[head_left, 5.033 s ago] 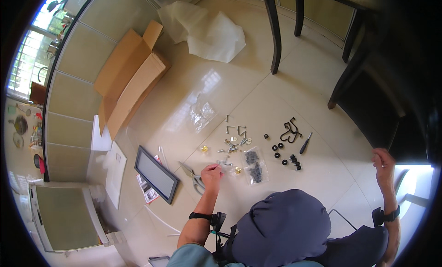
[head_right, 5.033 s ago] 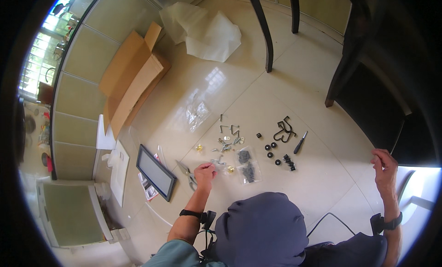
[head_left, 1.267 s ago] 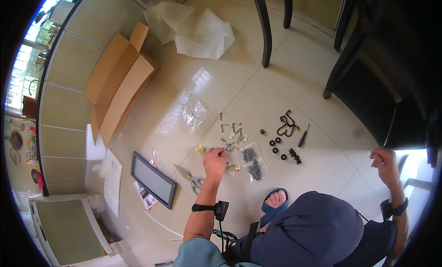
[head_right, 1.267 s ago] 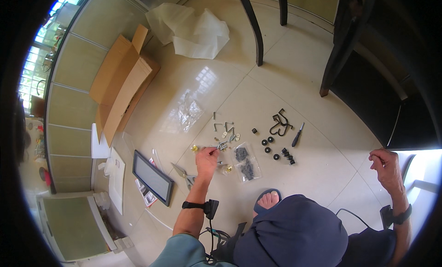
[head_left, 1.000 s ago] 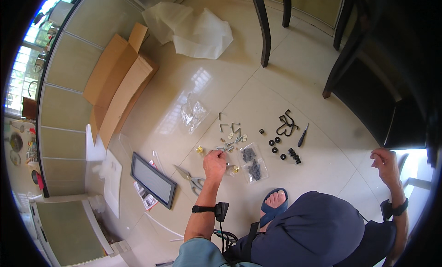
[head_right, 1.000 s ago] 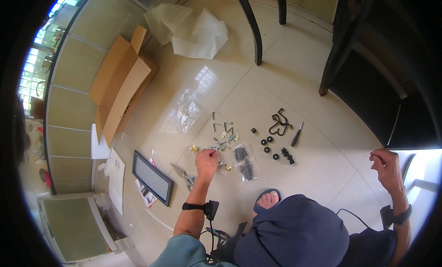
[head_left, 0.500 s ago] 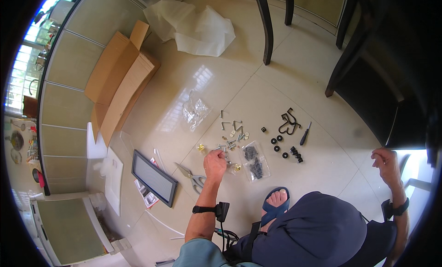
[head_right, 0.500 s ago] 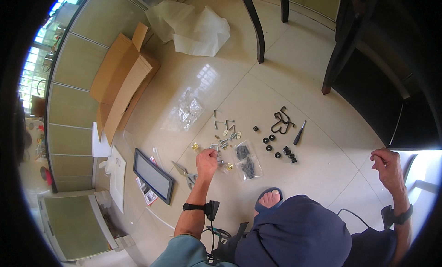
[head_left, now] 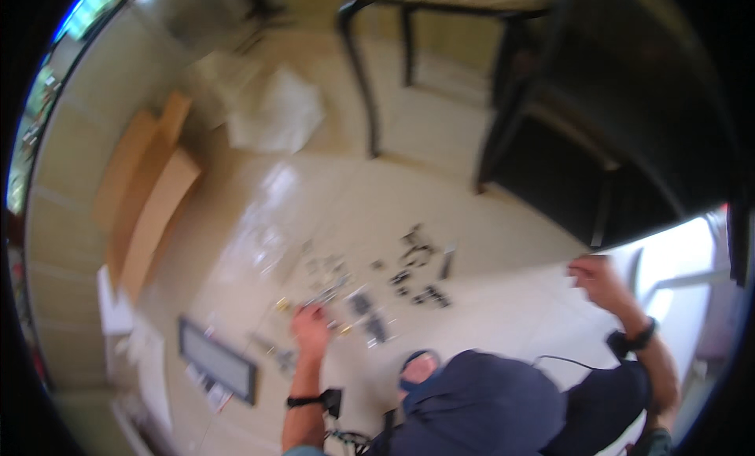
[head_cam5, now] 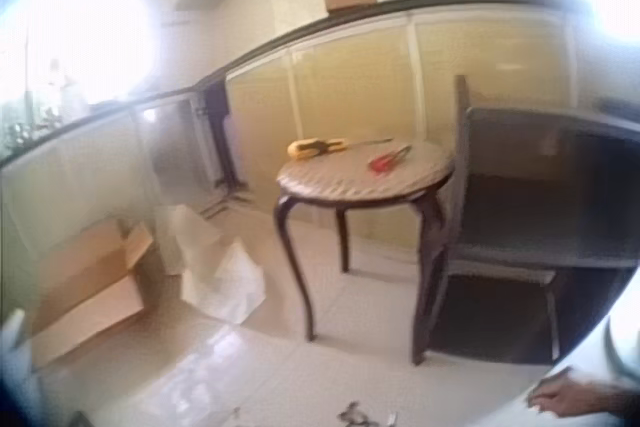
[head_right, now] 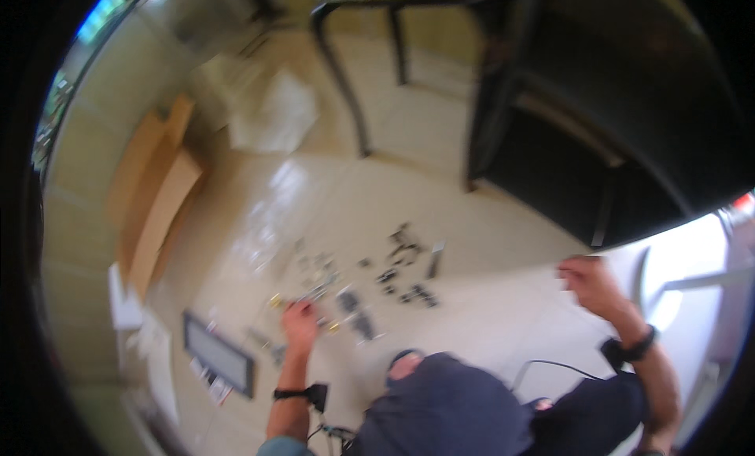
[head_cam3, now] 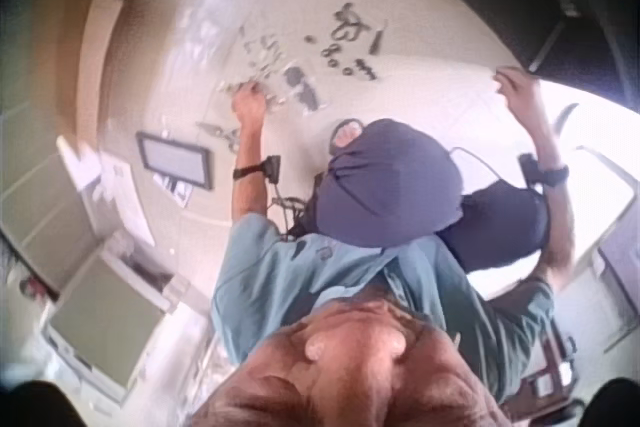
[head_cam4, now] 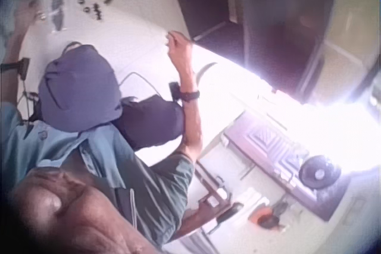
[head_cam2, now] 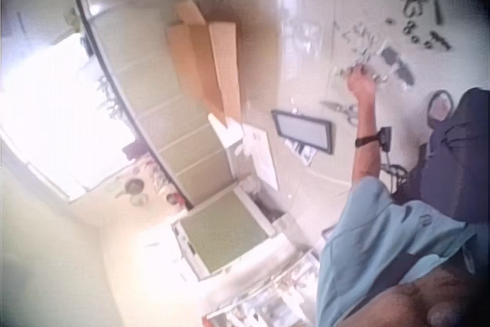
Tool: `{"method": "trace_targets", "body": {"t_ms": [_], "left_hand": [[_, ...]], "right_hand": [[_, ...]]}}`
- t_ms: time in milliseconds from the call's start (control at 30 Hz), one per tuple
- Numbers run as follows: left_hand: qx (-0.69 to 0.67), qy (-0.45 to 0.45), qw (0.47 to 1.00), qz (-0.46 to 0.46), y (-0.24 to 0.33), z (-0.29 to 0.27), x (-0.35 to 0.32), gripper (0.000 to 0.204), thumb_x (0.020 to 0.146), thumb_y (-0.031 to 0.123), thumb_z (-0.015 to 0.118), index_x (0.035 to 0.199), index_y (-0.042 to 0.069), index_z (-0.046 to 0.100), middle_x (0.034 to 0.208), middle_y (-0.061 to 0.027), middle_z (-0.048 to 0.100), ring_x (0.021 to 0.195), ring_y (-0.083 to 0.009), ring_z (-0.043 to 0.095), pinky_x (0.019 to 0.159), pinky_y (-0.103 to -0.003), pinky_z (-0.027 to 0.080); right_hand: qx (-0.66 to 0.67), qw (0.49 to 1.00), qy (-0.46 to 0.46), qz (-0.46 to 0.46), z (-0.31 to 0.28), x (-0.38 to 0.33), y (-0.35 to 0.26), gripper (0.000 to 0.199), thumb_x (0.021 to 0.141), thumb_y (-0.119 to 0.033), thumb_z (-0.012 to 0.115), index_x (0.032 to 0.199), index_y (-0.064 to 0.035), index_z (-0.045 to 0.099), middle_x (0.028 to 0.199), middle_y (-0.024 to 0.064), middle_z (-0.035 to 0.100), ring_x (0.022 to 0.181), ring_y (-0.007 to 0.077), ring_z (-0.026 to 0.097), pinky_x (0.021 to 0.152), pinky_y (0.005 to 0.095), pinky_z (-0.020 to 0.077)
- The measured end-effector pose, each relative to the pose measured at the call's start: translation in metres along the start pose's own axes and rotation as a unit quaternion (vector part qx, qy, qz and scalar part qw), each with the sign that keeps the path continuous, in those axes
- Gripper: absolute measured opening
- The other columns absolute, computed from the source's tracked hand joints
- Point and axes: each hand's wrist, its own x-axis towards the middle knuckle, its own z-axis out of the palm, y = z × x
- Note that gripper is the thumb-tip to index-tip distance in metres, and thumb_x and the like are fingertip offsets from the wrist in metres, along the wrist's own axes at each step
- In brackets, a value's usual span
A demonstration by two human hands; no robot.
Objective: The person assembles a small shelf unit by hand and using a screwdriver, attaching panels with screws and connectors.
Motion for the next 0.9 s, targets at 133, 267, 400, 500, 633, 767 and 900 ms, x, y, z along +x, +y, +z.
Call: {"method": "trace_targets", "body": {"t_ms": [133,267,400,500,633,767,900], "left_hand": [[0.067,0.025,0.996,0.058,-0.026,-0.04,-0.011,0.012,0.071,-0.001,0.058,0.076,0.004,0.067,0.077,-0.0146,0.059,0.07,-0.0341,0.059,0.063,-0.041,0.049],[0.066,-0.021,0.997,0.043,-0.007,-0.024,0.001,0.012,0.071,-0.003,0.058,0.078,0.002,0.066,0.08,-0.0162,0.06,0.074,-0.036,0.059,0.066,-0.045,0.047],[0.041,-0.015,0.998,0.035,-0.003,-0.023,0.001,0.011,0.071,-0.002,0.06,0.079,0.001,0.066,0.081,-0.0168,0.06,0.076,-0.0377,0.058,0.069,-0.046,0.047],[0.034,0.016,0.999,0.0,0.001,-0.026,-0.001,0.006,0.074,0.0,0.06,0.076,-0.002,0.066,0.079,-0.0176,0.061,0.078,-0.0364,0.059,0.07,-0.045,0.047],[0.075,-0.037,0.996,-0.013,0.033,-0.046,0.002,0.013,0.077,0.008,0.06,0.082,-0.001,0.067,0.083,-0.0201,0.065,0.078,-0.0375,0.062,0.07,-0.044,0.049],[0.104,-0.099,0.988,-0.054,0.034,-0.053,0.002,0.024,0.081,0.016,0.055,0.089,-0.002,0.068,0.087,-0.0241,0.067,0.085,-0.0418,0.063,0.079,-0.048,0.048],[0.116,-0.126,0.984,-0.038,-0.007,-0.036,0.002,0.025,0.082,0.015,0.056,0.096,0.002,0.07,0.093,-0.0262,0.066,0.088,-0.0393,0.064,0.082,-0.046,0.048]], "right_hand": [[-0.006,0.994,-0.046,-0.103,0.025,0.026,-0.002,0.016,0.089,-0.009,0.057,0.094,0.0026,0.068,0.088,0.0162,0.068,0.079,0.0298,0.065,0.072,0.0368,0.0527],[-0.011,0.992,-0.03,-0.119,0.01,0.017,0.002,0.017,0.088,-0.009,0.057,0.096,0.0027,0.068,0.093,0.0167,0.069,0.085,0.0328,0.065,0.077,0.0382,0.0526],[-0.017,0.987,-0.005,-0.158,0.01,0.017,0.014,0.018,0.088,-0.01,0.057,0.096,0.0025,0.068,0.092,0.017,0.069,0.085,0.034,0.066,0.079,0.0391,0.0526],[-0.021,0.986,0.008,-0.164,0.007,0.013,0.011,0.019,0.088,-0.01,0.056,0.097,0.002,0.068,0.093,0.0172,0.069,0.085,0.0342,0.066,0.079,0.0394,0.0526],[-0.018,0.986,-0.002,-0.163,0.007,0.009,0.014,0.021,0.089,-0.011,0.053,0.098,0.0016,0.068,0.097,0.0181,0.069,0.088,0.0332,0.065,0.082,0.0385,0.0518],[-0.008,0.986,-0.008,-0.164,0.004,0.003,0.013,0.022,0.09,-0.01,0.051,0.097,0.003,0.067,0.097,0.0181,0.069,0.089,0.0334,0.065,0.081,0.0385,0.0515],[-0.015,0.985,-0.014,-0.174,0.005,0.004,0.011,0.021,0.087,-0.008,0.051,0.099,0.0011,0.066,0.093,0.0197,0.067,0.087,0.0349,0.064,0.079,0.0406,0.0508]]}}
